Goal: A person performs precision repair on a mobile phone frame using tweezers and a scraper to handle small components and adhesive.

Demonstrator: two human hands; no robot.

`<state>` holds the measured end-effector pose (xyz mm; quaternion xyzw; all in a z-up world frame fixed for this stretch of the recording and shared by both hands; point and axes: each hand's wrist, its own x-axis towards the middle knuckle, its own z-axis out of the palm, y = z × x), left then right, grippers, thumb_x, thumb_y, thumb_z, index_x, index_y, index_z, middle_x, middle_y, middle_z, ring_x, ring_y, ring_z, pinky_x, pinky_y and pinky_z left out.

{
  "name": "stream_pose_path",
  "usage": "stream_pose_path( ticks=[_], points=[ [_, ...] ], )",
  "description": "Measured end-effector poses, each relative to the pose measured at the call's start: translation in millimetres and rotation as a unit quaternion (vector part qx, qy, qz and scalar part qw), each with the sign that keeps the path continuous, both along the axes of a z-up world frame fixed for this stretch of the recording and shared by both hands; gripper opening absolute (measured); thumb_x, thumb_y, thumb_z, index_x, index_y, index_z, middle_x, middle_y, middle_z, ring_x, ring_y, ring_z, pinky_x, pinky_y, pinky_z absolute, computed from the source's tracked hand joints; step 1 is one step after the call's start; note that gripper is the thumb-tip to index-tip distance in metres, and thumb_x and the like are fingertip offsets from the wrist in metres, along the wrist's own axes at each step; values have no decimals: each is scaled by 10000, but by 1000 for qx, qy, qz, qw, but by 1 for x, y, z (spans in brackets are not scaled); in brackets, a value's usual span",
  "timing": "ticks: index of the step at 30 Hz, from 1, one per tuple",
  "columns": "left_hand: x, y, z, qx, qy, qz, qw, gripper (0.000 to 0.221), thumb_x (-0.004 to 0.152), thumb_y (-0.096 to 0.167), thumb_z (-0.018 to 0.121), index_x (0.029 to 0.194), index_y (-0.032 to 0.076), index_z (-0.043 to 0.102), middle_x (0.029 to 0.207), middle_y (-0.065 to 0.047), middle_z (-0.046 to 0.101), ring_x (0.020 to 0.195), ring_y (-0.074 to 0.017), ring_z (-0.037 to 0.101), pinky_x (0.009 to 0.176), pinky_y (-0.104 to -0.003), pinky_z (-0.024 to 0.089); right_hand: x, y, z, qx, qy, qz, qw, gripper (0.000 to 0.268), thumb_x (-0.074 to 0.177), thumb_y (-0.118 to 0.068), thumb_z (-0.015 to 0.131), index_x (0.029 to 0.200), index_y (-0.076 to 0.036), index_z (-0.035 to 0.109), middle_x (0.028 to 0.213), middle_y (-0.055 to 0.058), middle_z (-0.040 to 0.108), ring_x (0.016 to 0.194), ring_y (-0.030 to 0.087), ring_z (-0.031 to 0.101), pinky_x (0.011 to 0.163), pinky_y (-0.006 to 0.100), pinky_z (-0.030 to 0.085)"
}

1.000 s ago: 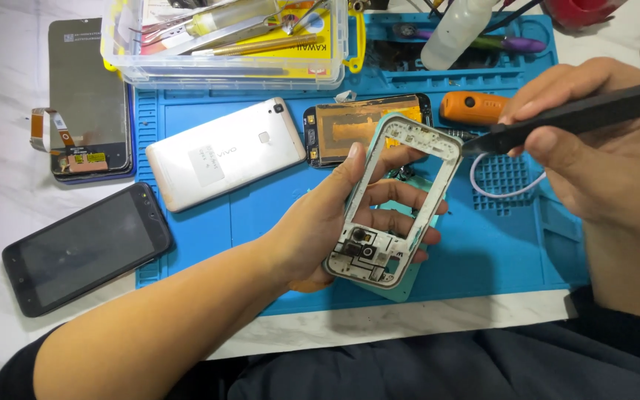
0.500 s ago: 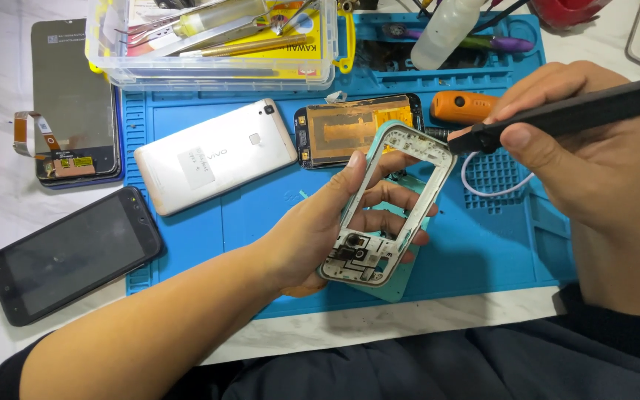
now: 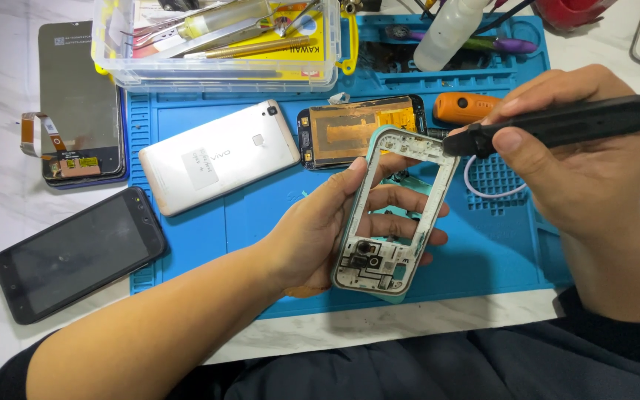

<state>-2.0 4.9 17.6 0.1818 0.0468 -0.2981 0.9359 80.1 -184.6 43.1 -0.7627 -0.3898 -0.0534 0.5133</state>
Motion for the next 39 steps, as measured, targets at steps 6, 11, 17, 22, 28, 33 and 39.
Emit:
stream_pose_path(
  ticks=[6,11,17,22,28,33,39],
  points=[
    [0,1,1,4,-33,7,999,484,791,374,417,1148,58,337,917,-167,498,867,-333,515,735,-445,445,2,-1,-1,-5,-31,21,999,147,833,-4,485,939,45,395,883,166,486,830,239,555,781,309,506],
    [3,4,7,87,-74,102,988,571,740,434,387,1143,31,357,933,-175,490,822,-284,528,665,-384,473,14,-9,1,-25,36,8,999,67,866,-43,364,905,9,345,829,148,435,739,212,471,698,284,420],
    [7,9,9,103,-106,150,978,578,722,421,418,1141,28,357,938,-169,479,835,-282,528,691,-378,468,10,23,25,-429,175,-68,884,434,675,-195,589,1045,-130,372,736,50,578,591,154,586,509,253,461],
    [6,6,4,160,-156,105,969,446,748,257,467,1109,17,364,928,-150,498,827,-255,549,542,-344,494,14,18,11,-550,110,4,828,580,635,-294,627,1140,-196,361,631,4,577,549,124,575,494,250,444],
    [2,0,7,244,-142,-18,959,542,585,-58,355,1117,45,376,911,-140,474,818,-241,565,568,-259,454,16,16,17,-546,134,-52,826,527,599,-278,665,1080,-216,461,648,-19,580,617,113,555,582,247,418],
    [0,-1,10,284,-151,-18,947,430,665,-51,368,1085,34,405,872,-118,475,839,-278,570,694,-295,448,16,7,10,-388,-131,-47,911,229,741,-197,581,935,-75,585,707,20,578,591,129,520,511,245,410],
    [-5,-4,14,291,-147,31,945,440,678,-23,401,1112,43,385,878,-107,486,780,-232,576,563,-242,450,7,48,35,-266,-320,42,908,24,797,-1,572,818,-13,574,776,80,569,698,186,548,570,261,425]
  ],
)
